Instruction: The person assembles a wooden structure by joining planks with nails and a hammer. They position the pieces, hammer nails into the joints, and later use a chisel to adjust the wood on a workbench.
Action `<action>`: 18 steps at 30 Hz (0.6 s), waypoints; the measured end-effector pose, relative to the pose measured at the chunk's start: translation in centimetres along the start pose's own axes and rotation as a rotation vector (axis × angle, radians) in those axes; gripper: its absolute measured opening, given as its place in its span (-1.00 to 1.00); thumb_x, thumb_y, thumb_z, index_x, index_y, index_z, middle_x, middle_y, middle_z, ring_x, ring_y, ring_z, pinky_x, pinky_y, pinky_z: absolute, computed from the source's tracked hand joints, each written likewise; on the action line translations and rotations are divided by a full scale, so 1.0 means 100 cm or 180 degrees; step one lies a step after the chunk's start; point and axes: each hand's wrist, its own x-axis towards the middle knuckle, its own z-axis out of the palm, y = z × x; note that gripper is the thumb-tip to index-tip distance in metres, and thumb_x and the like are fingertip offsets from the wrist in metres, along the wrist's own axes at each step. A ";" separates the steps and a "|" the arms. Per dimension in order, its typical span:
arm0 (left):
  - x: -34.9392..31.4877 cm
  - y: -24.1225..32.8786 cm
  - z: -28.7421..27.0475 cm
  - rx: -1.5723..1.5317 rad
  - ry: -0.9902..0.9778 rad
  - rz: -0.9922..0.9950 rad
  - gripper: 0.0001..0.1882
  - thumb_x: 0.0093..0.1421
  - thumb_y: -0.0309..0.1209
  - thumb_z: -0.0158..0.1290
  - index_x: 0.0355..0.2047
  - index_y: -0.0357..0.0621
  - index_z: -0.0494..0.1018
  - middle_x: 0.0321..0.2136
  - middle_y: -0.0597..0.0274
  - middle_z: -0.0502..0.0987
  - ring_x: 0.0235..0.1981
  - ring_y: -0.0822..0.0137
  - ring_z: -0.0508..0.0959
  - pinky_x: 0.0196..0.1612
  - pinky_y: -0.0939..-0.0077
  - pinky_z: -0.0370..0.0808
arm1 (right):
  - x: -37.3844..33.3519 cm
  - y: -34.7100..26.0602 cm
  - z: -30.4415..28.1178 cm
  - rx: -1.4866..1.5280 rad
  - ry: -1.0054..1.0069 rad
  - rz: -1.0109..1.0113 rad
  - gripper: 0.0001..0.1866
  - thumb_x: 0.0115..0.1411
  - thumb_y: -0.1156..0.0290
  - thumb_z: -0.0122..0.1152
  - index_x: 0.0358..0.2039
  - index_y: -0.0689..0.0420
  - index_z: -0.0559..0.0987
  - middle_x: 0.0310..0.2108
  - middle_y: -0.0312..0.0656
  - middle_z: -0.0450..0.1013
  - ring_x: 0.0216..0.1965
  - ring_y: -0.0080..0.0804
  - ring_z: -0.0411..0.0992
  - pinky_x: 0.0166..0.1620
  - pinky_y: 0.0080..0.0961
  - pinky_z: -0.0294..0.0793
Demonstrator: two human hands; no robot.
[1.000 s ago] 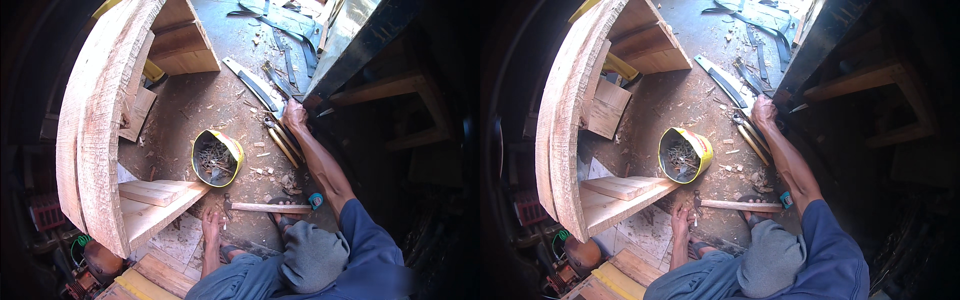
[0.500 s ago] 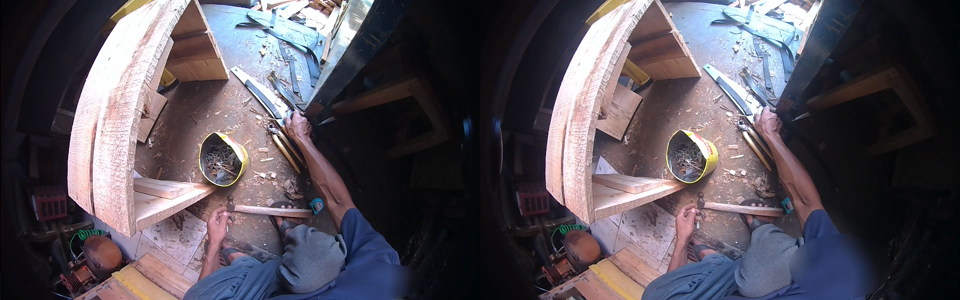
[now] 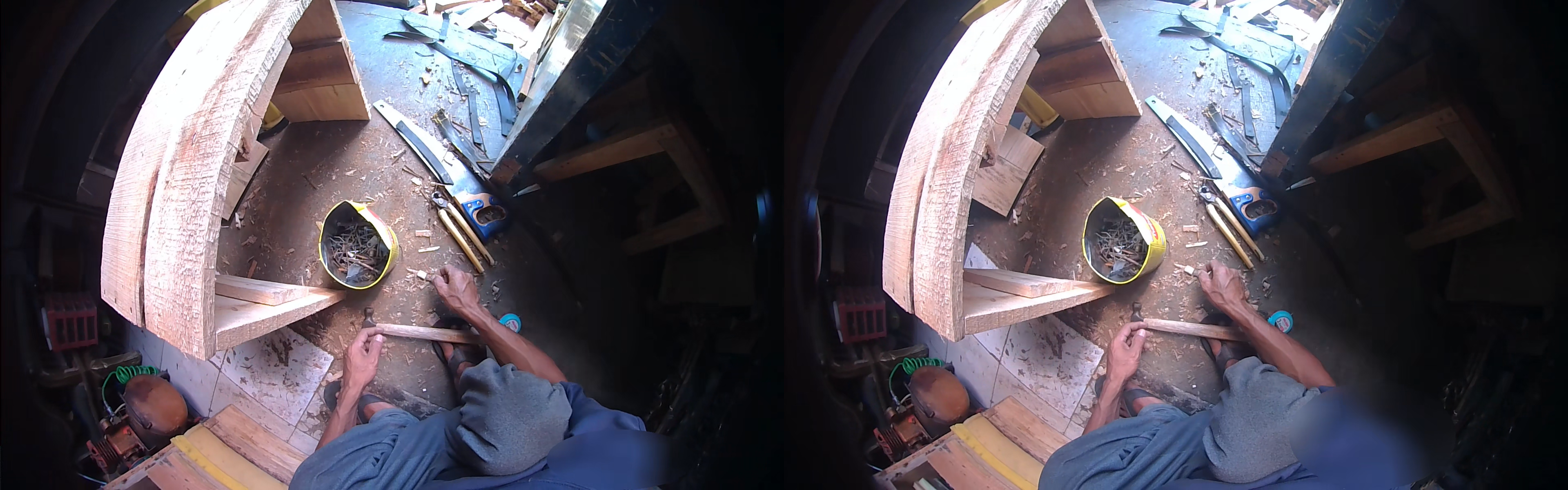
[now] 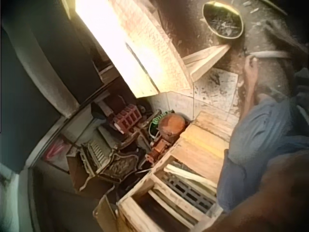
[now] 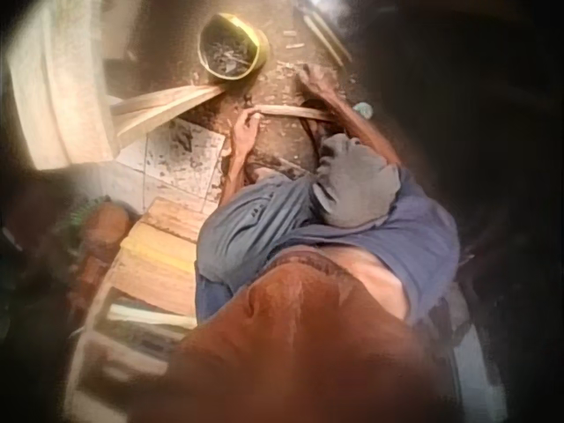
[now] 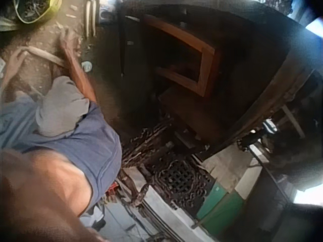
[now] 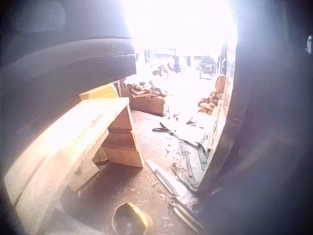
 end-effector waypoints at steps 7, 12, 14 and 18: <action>-0.009 -0.002 -0.002 0.0171 -0.0083 -0.0013 -0.74 0.42 -0.36 0.04 0.01 -0.20 0.54 -0.31 0.21 0.67 -0.36 0.48 0.63 -0.22 0.55 0.55 | 0.035 0.007 -0.004 -0.0438 0.0548 -0.0558 -0.76 0.28 0.22 0.19 -0.18 0.11 0.60 -0.32 0.06 0.60 -0.26 0.06 0.59 -0.16 -0.05 0.54; -0.009 -0.009 -0.003 0.0164 -0.0050 0.0019 -0.74 0.41 -0.33 0.05 -0.01 -0.19 0.56 -0.36 0.24 0.66 -0.35 0.46 0.64 -0.23 0.53 0.54 | 0.064 0.006 -0.009 -0.1116 0.0335 -0.0570 -0.73 0.25 0.20 0.20 -0.27 0.17 0.58 -0.34 0.09 0.58 -0.25 0.09 0.58 -0.19 0.03 0.53; -0.009 -0.013 -0.003 0.0278 -0.0111 0.0038 -0.74 0.41 -0.33 0.04 -0.02 -0.20 0.56 -0.36 0.24 0.67 -0.35 0.45 0.65 -0.23 0.53 0.54 | 0.061 0.006 0.001 -0.1352 0.0305 -0.0452 -0.71 0.24 0.17 0.20 -0.29 0.17 0.59 -0.37 0.12 0.58 -0.28 0.12 0.58 -0.21 0.08 0.53; -0.004 -0.015 -0.011 -0.0153 -0.0130 0.0040 -0.72 0.41 -0.38 0.05 0.03 -0.27 0.53 -0.27 0.18 0.68 -0.29 0.44 0.66 -0.18 0.54 0.59 | 0.039 -0.015 0.006 -0.0374 0.0392 -0.0438 -0.66 0.21 0.14 0.23 -0.28 0.20 0.64 -0.43 0.15 0.59 -0.32 0.09 0.61 -0.21 -0.02 0.57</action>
